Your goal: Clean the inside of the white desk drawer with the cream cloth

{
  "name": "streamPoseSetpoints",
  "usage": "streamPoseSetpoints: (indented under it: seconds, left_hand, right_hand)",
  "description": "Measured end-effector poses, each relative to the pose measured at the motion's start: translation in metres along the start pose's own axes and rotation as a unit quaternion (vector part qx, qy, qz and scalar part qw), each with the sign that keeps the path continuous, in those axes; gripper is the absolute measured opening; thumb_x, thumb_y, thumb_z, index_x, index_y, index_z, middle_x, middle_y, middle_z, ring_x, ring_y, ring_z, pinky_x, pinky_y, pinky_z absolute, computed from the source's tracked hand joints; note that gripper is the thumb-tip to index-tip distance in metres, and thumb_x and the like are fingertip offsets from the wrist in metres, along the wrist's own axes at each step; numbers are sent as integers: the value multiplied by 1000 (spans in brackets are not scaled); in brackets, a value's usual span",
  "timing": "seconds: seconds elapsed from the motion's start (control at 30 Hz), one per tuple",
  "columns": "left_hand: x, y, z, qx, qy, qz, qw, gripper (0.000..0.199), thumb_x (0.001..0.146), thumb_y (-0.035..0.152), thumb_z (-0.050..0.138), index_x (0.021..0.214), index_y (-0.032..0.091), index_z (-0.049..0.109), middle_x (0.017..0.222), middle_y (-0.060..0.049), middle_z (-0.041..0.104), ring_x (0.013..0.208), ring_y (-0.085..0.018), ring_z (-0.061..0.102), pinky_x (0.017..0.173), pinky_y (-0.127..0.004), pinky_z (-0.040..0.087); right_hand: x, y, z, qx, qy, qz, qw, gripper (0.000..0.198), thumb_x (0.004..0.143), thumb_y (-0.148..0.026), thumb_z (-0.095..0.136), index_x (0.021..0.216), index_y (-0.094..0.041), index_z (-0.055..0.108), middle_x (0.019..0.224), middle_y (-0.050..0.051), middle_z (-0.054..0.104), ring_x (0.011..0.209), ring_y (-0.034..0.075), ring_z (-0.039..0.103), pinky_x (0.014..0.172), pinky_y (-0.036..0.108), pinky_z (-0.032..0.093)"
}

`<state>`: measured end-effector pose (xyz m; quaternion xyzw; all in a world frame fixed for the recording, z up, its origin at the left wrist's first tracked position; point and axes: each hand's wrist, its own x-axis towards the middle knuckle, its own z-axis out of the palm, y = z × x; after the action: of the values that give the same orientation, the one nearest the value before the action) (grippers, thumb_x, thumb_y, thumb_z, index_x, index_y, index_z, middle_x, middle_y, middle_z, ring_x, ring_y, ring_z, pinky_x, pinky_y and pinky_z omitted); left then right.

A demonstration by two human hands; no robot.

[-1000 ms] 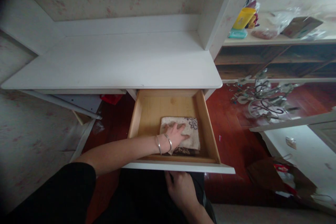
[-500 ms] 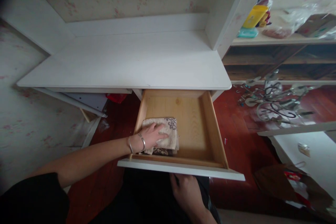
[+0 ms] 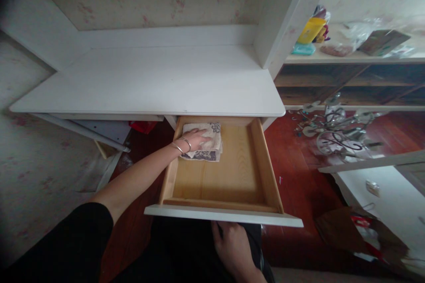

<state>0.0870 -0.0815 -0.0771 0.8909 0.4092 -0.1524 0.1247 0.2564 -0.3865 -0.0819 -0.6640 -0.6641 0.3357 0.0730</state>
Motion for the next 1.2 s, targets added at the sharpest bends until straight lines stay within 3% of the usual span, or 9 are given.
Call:
streamPoseSetpoints:
  seconds: [0.23, 0.43, 0.57, 0.8, 1.03, 1.2]
  left_hand:
    - [38, 53, -8, 8, 7, 15, 1000, 58, 86, 36, 60, 140, 53, 44, 158, 3, 31, 131, -37, 40, 94, -55, 47]
    - [78, 107, -8, -17, 33, 43, 998, 54, 88, 36, 57, 138, 53, 46, 158, 5, 32, 133, -36, 35, 99, -64, 38]
    - [83, 125, -8, -28, 14, 34, 999, 55, 88, 35, 56, 139, 53, 45, 161, 4, 25, 138, -39, 27, 99, -69, 33]
    - [50, 136, 4, -31, 20, 95, 995, 53, 88, 34, 57, 139, 44, 51, 154, -2, 34, 129, -42, 32, 94, -62, 35]
    - [-14, 164, 18, 9, -37, 161, 986, 54, 86, 36, 58, 138, 50, 49, 148, -5, 39, 121, -40, 36, 84, -65, 45]
    - [-39, 160, 22, 28, -43, 166, 985, 62, 80, 35, 66, 138, 46, 48, 145, -8, 38, 119, -40, 38, 79, -59, 49]
  right_hand:
    - [0, 2, 1, -13, -4, -6, 1000, 34, 99, -26, 42, 97, -23, 76, 100, 7, 77, 95, 27, 72, 82, 30, 53]
    - [-1, 1, -4, -13, 0, -15, 1000, 35, 99, -27, 43, 97, -22, 77, 101, 9, 76, 98, 26, 71, 88, 31, 52]
    - [-1, 1, -2, -12, 5, -11, 1000, 35, 99, -28, 43, 98, -21, 77, 101, 9, 76, 97, 26, 72, 87, 31, 52]
    - [0, 1, -3, 1, 0, -10, 1000, 35, 98, -29, 44, 96, -22, 78, 100, 8, 77, 96, 26, 72, 84, 30, 51]
    - [1, 3, -2, -2, -7, -16, 1000, 34, 98, -28, 44, 98, -20, 77, 99, 9, 77, 96, 27, 72, 85, 32, 52]
    - [1, 3, 0, -12, 8, -22, 1000, 34, 98, -27, 44, 99, -21, 78, 98, 8, 77, 96, 26, 72, 88, 32, 51]
